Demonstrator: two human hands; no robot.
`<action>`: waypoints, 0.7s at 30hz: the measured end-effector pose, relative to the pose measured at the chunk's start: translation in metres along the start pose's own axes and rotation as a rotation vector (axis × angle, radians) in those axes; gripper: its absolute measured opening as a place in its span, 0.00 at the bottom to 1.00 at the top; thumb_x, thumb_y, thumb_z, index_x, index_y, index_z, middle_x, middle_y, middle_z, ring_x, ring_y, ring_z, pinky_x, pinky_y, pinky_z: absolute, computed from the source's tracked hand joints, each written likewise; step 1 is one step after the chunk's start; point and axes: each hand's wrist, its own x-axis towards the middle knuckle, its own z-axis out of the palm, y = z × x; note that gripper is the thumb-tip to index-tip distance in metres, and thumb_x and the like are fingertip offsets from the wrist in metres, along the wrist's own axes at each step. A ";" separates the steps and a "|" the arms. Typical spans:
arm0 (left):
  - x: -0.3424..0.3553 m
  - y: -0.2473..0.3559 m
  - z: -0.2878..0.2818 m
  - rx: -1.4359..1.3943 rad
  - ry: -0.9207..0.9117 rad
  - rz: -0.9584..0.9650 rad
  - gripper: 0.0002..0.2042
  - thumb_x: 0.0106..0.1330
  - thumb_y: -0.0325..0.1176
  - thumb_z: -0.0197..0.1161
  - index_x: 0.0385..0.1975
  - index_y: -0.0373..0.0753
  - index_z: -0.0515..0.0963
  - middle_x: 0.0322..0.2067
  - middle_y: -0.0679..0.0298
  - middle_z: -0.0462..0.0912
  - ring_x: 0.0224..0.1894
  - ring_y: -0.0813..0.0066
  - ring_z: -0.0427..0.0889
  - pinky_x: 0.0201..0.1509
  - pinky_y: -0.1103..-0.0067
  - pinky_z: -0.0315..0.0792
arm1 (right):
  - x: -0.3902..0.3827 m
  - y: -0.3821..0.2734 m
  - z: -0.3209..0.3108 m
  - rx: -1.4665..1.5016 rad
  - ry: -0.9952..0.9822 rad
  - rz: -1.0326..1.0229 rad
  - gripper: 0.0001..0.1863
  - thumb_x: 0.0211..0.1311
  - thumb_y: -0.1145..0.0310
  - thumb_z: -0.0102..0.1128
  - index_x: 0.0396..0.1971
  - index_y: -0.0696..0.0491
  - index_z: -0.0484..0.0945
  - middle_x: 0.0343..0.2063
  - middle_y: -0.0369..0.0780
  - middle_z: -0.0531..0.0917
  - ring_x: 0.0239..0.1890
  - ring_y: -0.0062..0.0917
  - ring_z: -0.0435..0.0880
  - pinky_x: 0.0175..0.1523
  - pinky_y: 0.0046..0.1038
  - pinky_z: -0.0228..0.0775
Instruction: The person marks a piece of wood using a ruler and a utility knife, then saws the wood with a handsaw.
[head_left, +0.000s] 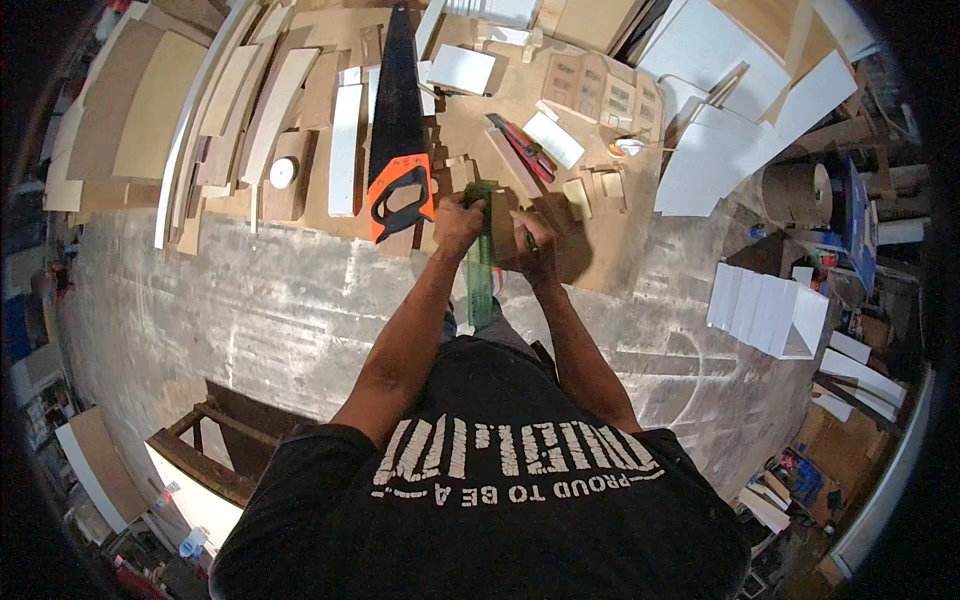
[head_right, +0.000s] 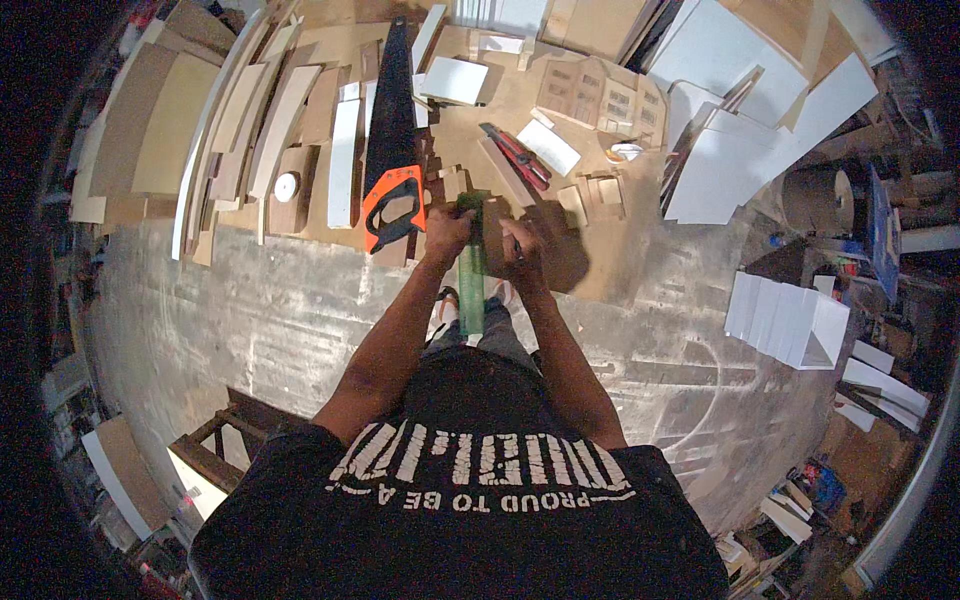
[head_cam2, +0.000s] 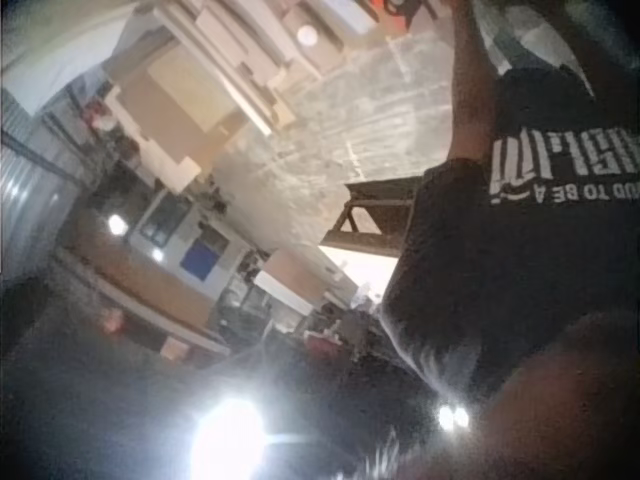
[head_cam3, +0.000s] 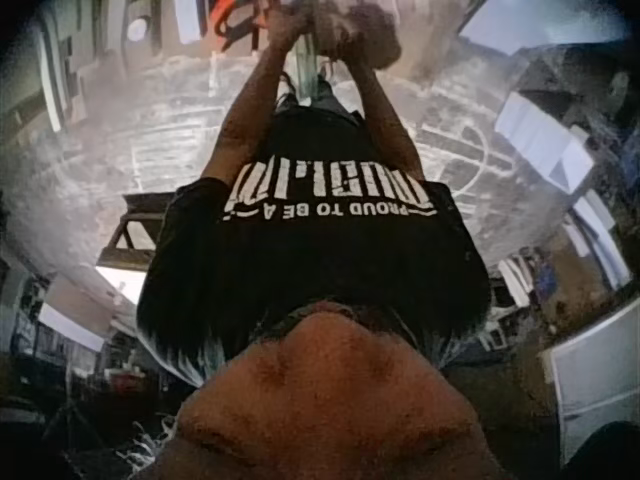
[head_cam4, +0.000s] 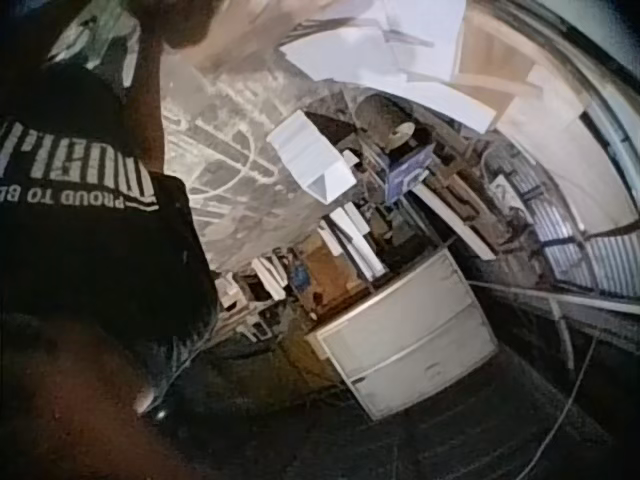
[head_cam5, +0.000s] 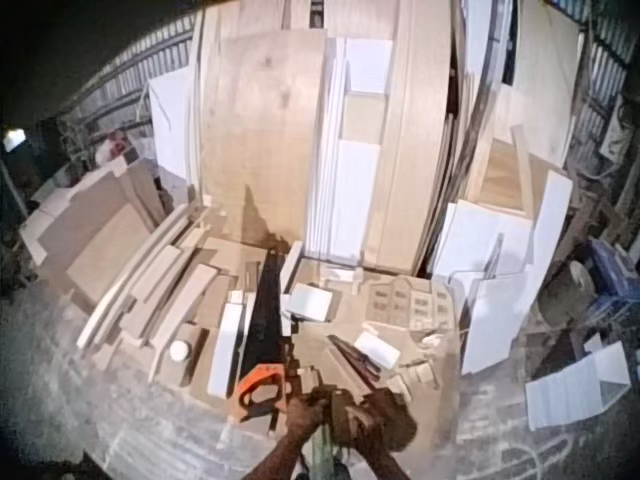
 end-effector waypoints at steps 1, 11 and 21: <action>0.000 -0.001 0.001 0.017 0.059 0.013 0.20 0.60 0.43 0.70 0.49 0.37 0.83 0.40 0.50 0.87 0.45 0.61 0.87 0.51 0.66 0.77 | -0.006 -0.001 0.001 -0.084 0.084 -0.155 0.22 0.64 0.62 0.62 0.55 0.57 0.77 0.48 0.54 0.81 0.49 0.49 0.81 0.58 0.45 0.72; -0.014 0.002 -0.006 -0.286 0.051 0.179 0.16 0.63 0.33 0.67 0.45 0.27 0.82 0.34 0.50 0.88 0.33 0.66 0.86 0.39 0.71 0.78 | -0.017 -0.001 0.023 -0.254 0.112 -0.183 0.19 0.65 0.64 0.57 0.50 0.60 0.80 0.40 0.54 0.82 0.43 0.49 0.81 0.49 0.45 0.74; -0.025 0.018 0.003 -0.088 0.123 0.185 0.14 0.59 0.33 0.70 0.40 0.28 0.84 0.32 0.48 0.88 0.33 0.61 0.88 0.40 0.70 0.79 | -0.029 -0.042 0.010 -0.319 0.050 -0.166 0.27 0.61 0.62 0.67 0.52 0.68 0.74 0.45 0.60 0.79 0.45 0.53 0.82 0.51 0.43 0.75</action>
